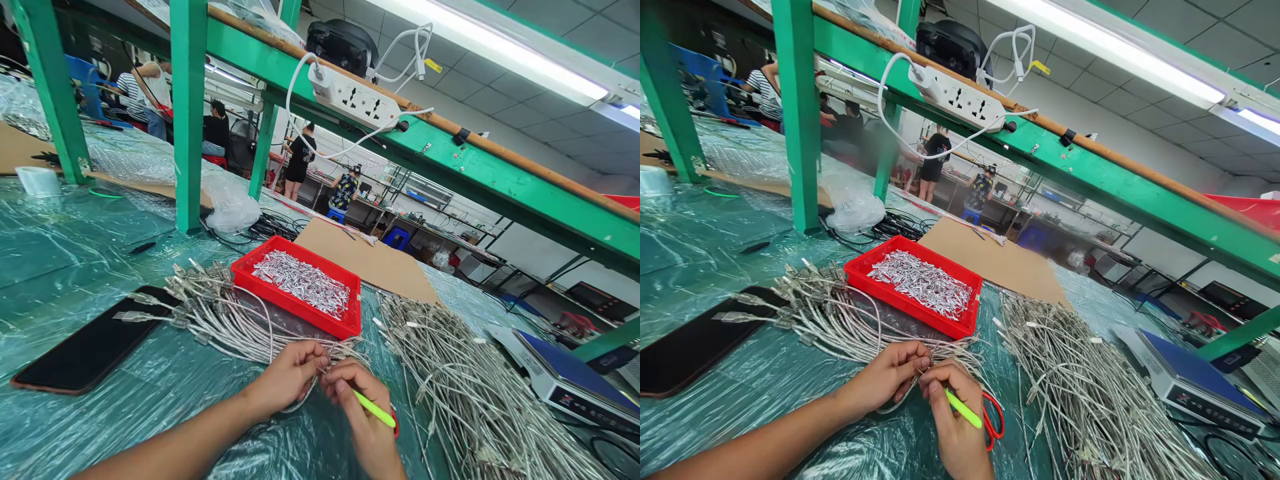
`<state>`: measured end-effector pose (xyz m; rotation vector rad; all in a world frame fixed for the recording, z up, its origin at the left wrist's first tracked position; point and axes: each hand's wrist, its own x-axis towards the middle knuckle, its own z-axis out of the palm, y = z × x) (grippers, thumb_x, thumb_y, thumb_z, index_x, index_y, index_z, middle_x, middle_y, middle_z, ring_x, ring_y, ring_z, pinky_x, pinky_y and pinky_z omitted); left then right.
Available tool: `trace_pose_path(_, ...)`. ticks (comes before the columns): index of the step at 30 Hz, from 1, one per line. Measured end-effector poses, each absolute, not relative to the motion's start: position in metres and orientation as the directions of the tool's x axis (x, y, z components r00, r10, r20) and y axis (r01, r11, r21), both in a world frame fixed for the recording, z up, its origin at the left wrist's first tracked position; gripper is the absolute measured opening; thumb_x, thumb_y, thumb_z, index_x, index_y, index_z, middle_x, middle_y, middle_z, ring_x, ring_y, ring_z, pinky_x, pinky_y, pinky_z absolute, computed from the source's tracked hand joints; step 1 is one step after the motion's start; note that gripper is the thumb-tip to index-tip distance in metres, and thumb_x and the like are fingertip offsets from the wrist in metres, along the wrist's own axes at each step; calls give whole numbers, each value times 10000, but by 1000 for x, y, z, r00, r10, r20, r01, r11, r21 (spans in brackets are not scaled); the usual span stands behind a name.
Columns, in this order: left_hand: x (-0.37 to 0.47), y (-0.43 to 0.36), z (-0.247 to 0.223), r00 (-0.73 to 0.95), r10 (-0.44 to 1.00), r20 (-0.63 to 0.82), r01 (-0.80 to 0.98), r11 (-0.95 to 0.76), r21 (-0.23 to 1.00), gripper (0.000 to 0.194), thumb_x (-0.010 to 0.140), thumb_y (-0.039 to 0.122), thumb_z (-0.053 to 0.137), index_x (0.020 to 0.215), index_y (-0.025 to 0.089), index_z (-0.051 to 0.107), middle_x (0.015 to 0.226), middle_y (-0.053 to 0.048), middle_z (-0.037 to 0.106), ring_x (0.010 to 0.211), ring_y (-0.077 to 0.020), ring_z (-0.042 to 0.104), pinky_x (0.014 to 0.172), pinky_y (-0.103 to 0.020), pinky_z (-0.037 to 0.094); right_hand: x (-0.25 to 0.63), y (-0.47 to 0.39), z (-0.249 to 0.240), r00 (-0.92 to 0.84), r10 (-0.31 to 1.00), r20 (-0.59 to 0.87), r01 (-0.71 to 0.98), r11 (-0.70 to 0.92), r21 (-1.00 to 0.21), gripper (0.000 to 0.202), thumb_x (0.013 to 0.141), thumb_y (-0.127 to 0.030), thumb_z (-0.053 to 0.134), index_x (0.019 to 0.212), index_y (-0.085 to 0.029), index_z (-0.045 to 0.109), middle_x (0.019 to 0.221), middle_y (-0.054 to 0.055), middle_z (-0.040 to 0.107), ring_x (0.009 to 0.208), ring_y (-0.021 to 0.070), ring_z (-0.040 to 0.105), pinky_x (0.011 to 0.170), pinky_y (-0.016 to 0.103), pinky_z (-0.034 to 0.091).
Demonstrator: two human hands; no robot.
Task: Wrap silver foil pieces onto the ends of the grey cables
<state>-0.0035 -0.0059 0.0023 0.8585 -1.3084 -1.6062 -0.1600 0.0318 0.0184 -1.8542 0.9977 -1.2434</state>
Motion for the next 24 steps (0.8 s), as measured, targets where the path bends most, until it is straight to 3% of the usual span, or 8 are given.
trace_pose_path(2, -3, -6, 2, -383, -924, 12, 191, -66, 979, 474, 731, 618, 638, 711, 161, 513, 500, 71, 473, 340, -45, 304, 343, -186, 226, -161, 32, 19, 241, -869, 432, -205, -480, -853, 224, 946, -299, 493, 854, -192, 667, 781, 37, 648, 719, 167, 595, 674, 269, 473)
trace_pose_path(7, -2, -6, 5, -393, -919, 28, 169, -42, 985, 420, 786, 563, 596, 764, 148, 533, 634, -13, 642, 353, -47, 346, 362, -187, 252, -166, 25, 13, 104, -884, 456, -218, -468, -856, 215, 936, -330, 513, 885, -195, 673, 756, 26, 620, 658, 158, 578, 612, 259, 469)
trace_pose_path(12, -2, -4, 8, -397, -917, 29, 166, -40, 985, 427, 779, 568, 605, 778, 146, 539, 616, -8, 639, 352, -47, 343, 366, -187, 244, -166, 23, 12, 84, -889, 451, -276, -455, -846, 217, 931, -341, 523, 902, -197, 683, 800, 33, 641, 683, 162, 592, 635, 265, 477)
trace_pose_path(17, -2, -5, 7, -405, -913, 48, 190, -32, 981, 436, 776, 578, 616, 745, 149, 544, 605, 19, 591, 361, -46, 337, 362, -189, 252, -160, 32, 22, 211, -876, 434, -154, -468, -870, 215, 949, -310, 496, 927, -201, 680, 800, 43, 659, 697, 170, 608, 615, 263, 495)
trace_pose_path(24, -2, -5, 8, -368, -930, 29, 170, -37, 985, 436, 771, 588, 611, 742, 160, 530, 617, -1, 643, 353, -52, 355, 369, -192, 250, -161, 30, 19, 100, -851, 516, -316, -519, -794, 171, 945, -267, 505, 934, -220, 669, 839, 30, 641, 758, 170, 616, 702, 282, 486)
